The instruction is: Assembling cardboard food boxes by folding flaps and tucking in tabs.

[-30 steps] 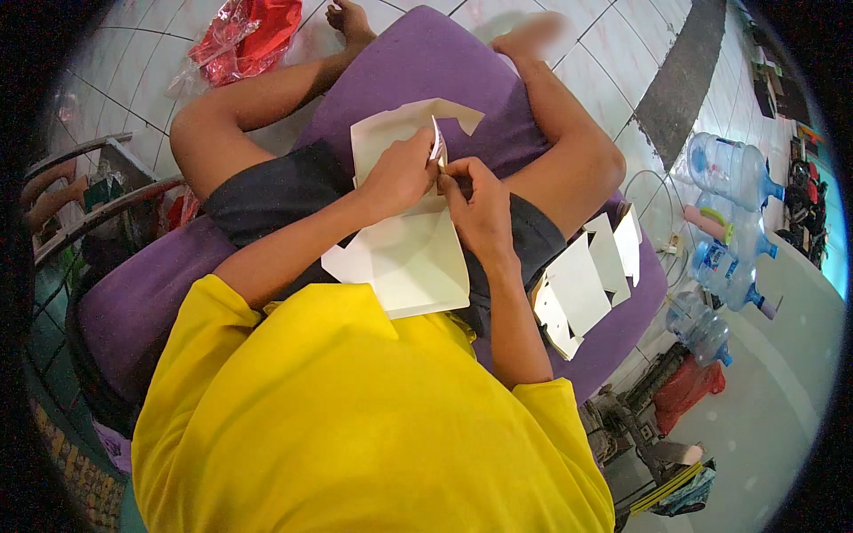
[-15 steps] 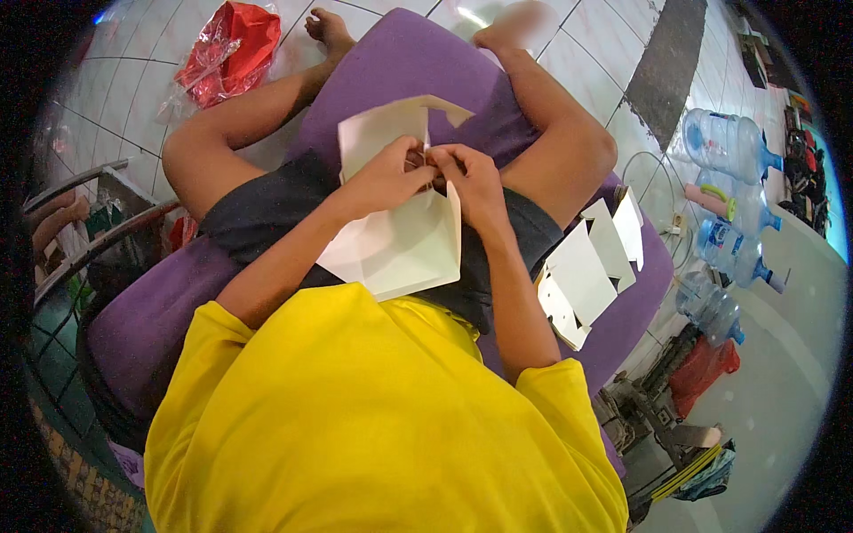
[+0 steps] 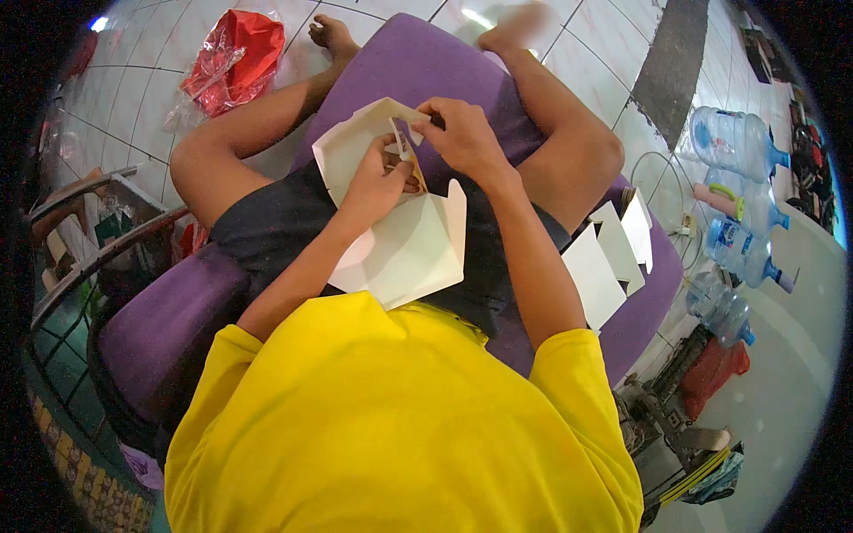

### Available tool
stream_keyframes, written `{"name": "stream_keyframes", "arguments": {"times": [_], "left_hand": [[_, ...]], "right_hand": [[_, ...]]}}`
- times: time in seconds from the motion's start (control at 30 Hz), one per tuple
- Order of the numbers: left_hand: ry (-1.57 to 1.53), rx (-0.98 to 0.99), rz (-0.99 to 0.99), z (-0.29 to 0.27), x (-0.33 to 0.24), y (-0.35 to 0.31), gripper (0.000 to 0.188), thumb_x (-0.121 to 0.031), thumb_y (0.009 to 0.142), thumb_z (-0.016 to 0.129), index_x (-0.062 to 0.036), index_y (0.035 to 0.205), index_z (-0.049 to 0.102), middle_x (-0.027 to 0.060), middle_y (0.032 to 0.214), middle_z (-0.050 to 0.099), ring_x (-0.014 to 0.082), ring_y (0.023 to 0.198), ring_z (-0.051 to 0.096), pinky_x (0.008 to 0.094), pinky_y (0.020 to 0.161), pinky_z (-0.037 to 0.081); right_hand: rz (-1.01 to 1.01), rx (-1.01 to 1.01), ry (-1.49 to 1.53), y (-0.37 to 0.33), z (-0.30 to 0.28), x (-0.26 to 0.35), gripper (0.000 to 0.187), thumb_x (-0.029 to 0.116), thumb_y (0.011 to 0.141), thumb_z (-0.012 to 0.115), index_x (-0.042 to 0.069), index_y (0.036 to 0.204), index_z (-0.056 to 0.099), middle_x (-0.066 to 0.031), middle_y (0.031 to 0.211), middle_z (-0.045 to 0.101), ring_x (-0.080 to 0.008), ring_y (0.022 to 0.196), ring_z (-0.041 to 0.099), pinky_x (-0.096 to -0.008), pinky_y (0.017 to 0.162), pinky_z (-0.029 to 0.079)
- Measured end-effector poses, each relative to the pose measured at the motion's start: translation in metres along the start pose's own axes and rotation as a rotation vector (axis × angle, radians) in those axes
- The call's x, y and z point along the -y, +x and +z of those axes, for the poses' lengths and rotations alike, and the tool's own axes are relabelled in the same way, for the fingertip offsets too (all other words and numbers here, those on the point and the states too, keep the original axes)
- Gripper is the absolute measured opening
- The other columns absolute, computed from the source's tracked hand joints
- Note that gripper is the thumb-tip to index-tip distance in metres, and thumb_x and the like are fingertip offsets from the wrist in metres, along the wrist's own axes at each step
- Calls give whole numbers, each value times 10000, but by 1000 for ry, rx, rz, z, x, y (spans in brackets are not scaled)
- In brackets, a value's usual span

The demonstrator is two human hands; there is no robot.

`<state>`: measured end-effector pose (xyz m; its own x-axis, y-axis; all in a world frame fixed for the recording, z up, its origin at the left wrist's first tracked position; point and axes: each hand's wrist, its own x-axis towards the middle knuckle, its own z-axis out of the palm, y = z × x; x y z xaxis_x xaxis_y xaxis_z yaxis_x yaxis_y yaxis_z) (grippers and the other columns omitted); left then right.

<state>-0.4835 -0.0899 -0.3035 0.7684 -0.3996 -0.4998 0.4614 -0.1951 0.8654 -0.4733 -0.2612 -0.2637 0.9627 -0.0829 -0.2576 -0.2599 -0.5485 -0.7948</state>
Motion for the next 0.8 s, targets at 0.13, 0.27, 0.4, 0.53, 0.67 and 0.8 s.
{"name": "stream_keyframes", "arguments": {"times": [0.13, 0.27, 0.4, 0.53, 0.67, 0.8], "left_hand": [[89, 1, 58, 2, 13, 0, 319, -91, 881, 551, 71, 1150, 500, 186, 900, 637, 248, 746, 670, 356, 685, 528], [50, 41, 64, 1, 9, -2, 246, -100, 884, 546, 64, 1067, 541, 176, 836, 647, 264, 747, 663, 371, 697, 515], [202, 46, 106, 0, 4, -3, 233, -109, 883, 555, 51, 1052, 545, 189, 821, 640, 297, 735, 654, 394, 685, 500], [291, 38, 135, -2, -10, -3, 235, -111, 886, 557, 42, 1065, 546, 192, 816, 635, 310, 739, 650, 394, 678, 491], [266, 50, 121, -4, -3, -1, 249, -105, 882, 559, 28, 1092, 550, 192, 818, 636, 317, 742, 643, 399, 684, 485], [158, 52, 127, 1, -15, -8, 230, -84, 871, 555, 29, 1071, 557, 203, 805, 631, 336, 743, 635, 401, 684, 481]], "right_hand": [[83, -18, 162, -5, 2, 14, 224, 153, 834, 662, -40, 948, 645, -170, 787, 678, -265, 717, 670, -346, 686, 512], [13, -4, 6, -12, 5, 16, 229, 128, 817, 694, -47, 945, 622, -98, 820, 680, -151, 761, 645, -295, 723, 511], [148, 56, -42, -12, 12, -2, 262, 171, 778, 725, -20, 916, 610, -117, 817, 665, -178, 742, 643, -307, 672, 503], [357, 152, 247, -4, 15, -16, 251, 154, 768, 723, -12, 914, 605, -74, 822, 647, -135, 734, 613, -273, 639, 483], [399, 158, 332, 0, 22, -26, 312, 184, 701, 755, -4, 898, 602, -86, 793, 633, -149, 704, 578, -305, 627, 476], [176, 61, -83, -4, 23, -16, 286, 174, 731, 717, -20, 902, 595, -173, 791, 636, -245, 702, 616, -351, 648, 490]]}}
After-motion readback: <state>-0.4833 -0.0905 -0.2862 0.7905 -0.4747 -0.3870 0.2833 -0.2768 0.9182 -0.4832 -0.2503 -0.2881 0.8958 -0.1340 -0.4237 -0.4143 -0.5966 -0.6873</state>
